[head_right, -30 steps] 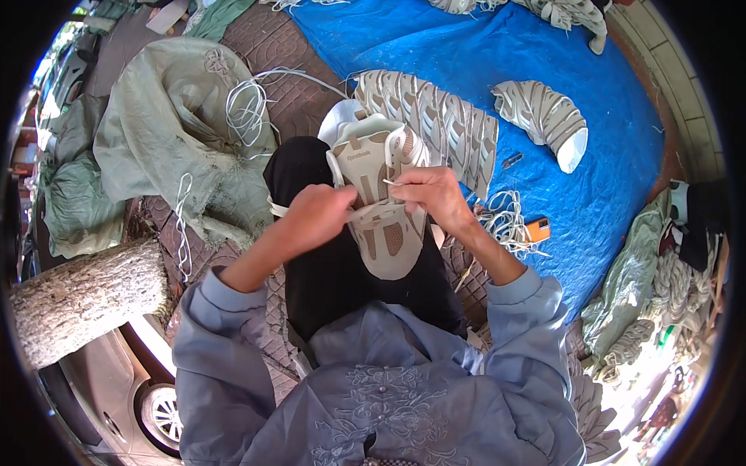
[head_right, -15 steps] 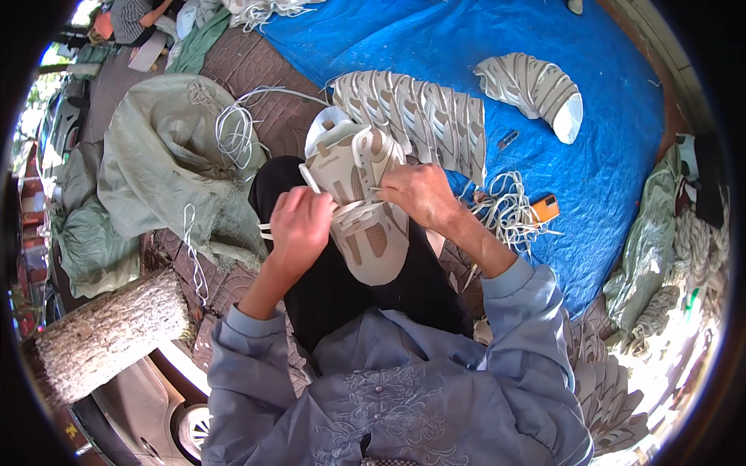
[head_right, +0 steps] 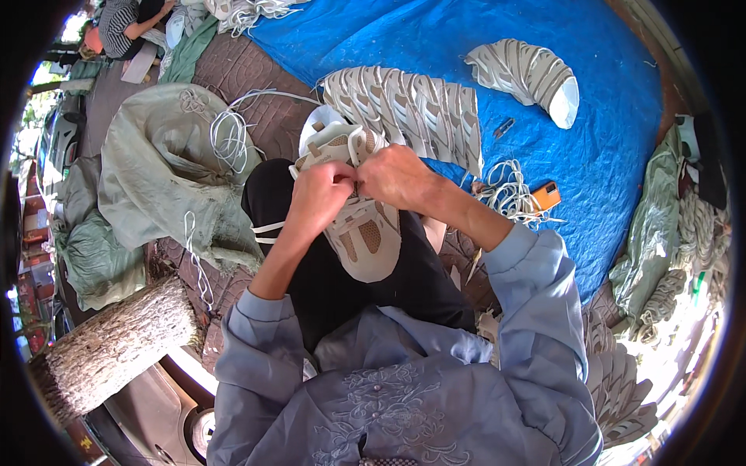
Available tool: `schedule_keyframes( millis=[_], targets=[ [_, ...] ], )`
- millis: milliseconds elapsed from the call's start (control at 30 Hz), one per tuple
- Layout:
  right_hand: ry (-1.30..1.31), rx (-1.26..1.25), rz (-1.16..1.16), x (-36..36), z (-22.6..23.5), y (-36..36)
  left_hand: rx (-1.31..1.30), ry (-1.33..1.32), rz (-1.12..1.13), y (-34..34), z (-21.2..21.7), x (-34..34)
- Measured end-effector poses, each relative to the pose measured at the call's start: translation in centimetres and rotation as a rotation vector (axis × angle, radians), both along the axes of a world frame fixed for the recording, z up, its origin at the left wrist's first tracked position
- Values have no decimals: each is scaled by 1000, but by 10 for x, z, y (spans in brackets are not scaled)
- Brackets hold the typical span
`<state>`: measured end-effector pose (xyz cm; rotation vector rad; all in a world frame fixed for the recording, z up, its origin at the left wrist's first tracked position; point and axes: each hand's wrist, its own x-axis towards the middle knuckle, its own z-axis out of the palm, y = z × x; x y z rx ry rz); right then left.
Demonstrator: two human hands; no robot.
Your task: The person sits on a mat and laces a white sneaker by hand. They thread a long white lace through the eyelets, pulling it tight and adjusting the loops repeatedly. The person handles the shoe and the lace, occasionally picking up the shoe to inspect the interior or the lacing progress.
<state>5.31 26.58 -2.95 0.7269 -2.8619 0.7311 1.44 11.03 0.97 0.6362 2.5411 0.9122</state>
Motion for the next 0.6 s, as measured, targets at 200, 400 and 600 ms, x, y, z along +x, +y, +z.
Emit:
schedule_keyframes(
  millis=[200, 400, 600],
  targets=[
    [52, -418, 21, 19, -36, 3, -123, 22, -206, 2, -1, -2],
    [75, -341, -61, 24, -31, 4, -209, 182, -368, 8, -10, -2],
    [23, -410, -75, 18, -29, 8, -9, 298, -370, 0, -9, 3]
  ],
)
